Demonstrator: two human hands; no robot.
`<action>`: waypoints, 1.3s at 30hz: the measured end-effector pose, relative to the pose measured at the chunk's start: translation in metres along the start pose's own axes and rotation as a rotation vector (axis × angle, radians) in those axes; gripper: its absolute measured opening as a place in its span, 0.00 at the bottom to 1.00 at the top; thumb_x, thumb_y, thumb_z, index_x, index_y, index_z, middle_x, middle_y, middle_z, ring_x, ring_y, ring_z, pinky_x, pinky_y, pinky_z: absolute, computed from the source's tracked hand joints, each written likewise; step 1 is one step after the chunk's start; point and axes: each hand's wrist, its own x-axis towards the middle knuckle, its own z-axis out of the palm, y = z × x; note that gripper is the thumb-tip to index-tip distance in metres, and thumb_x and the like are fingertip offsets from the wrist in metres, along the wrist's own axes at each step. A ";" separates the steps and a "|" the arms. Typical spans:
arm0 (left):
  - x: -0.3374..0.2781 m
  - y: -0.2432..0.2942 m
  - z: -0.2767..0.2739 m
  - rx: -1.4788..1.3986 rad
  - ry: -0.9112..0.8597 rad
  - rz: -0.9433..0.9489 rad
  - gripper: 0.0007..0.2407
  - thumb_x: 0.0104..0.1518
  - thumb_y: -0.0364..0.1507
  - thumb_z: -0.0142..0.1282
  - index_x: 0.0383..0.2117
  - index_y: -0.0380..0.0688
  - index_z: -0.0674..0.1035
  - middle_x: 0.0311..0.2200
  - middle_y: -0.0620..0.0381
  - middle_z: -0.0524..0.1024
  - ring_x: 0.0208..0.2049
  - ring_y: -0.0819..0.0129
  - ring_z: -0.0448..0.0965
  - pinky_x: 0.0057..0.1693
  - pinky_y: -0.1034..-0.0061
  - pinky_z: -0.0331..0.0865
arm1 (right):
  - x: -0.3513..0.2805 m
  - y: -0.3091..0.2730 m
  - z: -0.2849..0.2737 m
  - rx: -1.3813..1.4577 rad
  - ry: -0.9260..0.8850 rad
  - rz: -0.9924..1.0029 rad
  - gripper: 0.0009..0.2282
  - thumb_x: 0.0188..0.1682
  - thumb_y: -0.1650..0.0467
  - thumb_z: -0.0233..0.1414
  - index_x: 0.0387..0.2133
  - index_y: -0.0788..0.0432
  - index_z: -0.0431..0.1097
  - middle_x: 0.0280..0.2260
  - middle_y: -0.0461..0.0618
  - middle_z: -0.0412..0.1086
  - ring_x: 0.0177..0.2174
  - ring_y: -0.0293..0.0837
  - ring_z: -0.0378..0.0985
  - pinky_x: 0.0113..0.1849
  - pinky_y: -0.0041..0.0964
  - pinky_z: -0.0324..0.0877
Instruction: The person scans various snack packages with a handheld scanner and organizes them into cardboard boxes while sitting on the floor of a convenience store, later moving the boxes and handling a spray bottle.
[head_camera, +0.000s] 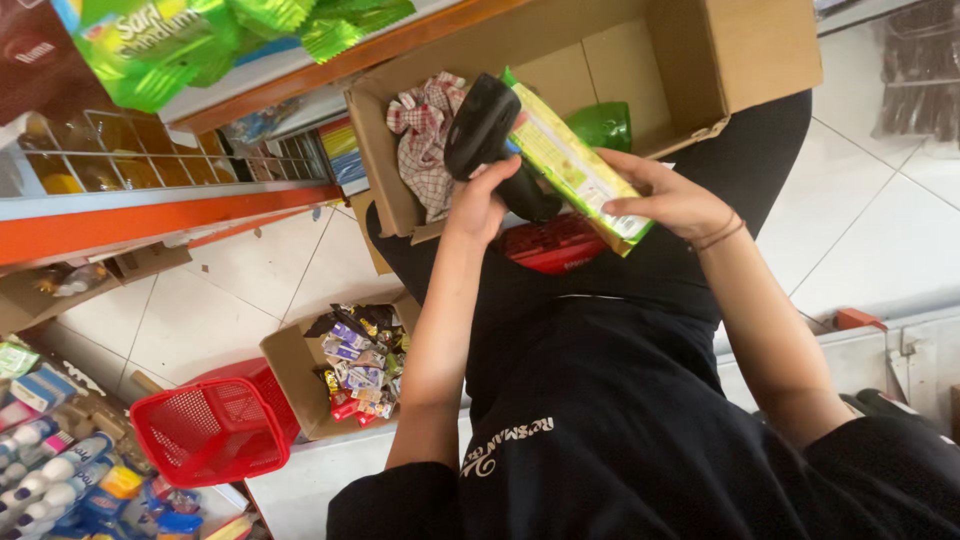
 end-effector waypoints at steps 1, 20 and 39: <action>-0.005 -0.005 0.002 0.031 0.031 0.045 0.23 0.63 0.16 0.55 0.66 0.38 0.70 0.63 0.52 0.72 0.62 0.58 0.72 0.64 0.57 0.72 | -0.005 0.003 -0.003 0.002 0.003 0.002 0.35 0.44 0.77 0.58 0.68 0.65 0.51 0.59 0.56 0.67 0.55 0.41 0.71 0.56 0.36 0.64; -0.072 -0.016 0.103 1.078 -0.045 0.237 0.10 0.53 0.28 0.67 0.37 0.37 0.83 0.32 0.50 0.85 0.36 0.64 0.88 0.46 0.69 0.79 | -0.015 0.045 0.001 0.810 0.340 -0.443 0.17 0.54 0.71 0.55 0.56 0.55 0.61 0.57 0.57 0.66 0.58 0.55 0.72 0.57 0.52 0.74; -0.081 -0.040 0.100 0.963 -0.011 0.264 0.11 0.54 0.26 0.67 0.40 0.36 0.81 0.35 0.49 0.84 0.36 0.62 0.87 0.47 0.68 0.79 | -0.028 0.044 0.021 0.612 0.491 -0.601 0.19 0.51 0.76 0.59 0.55 0.59 0.64 0.50 0.52 0.70 0.52 0.46 0.74 0.57 0.43 0.72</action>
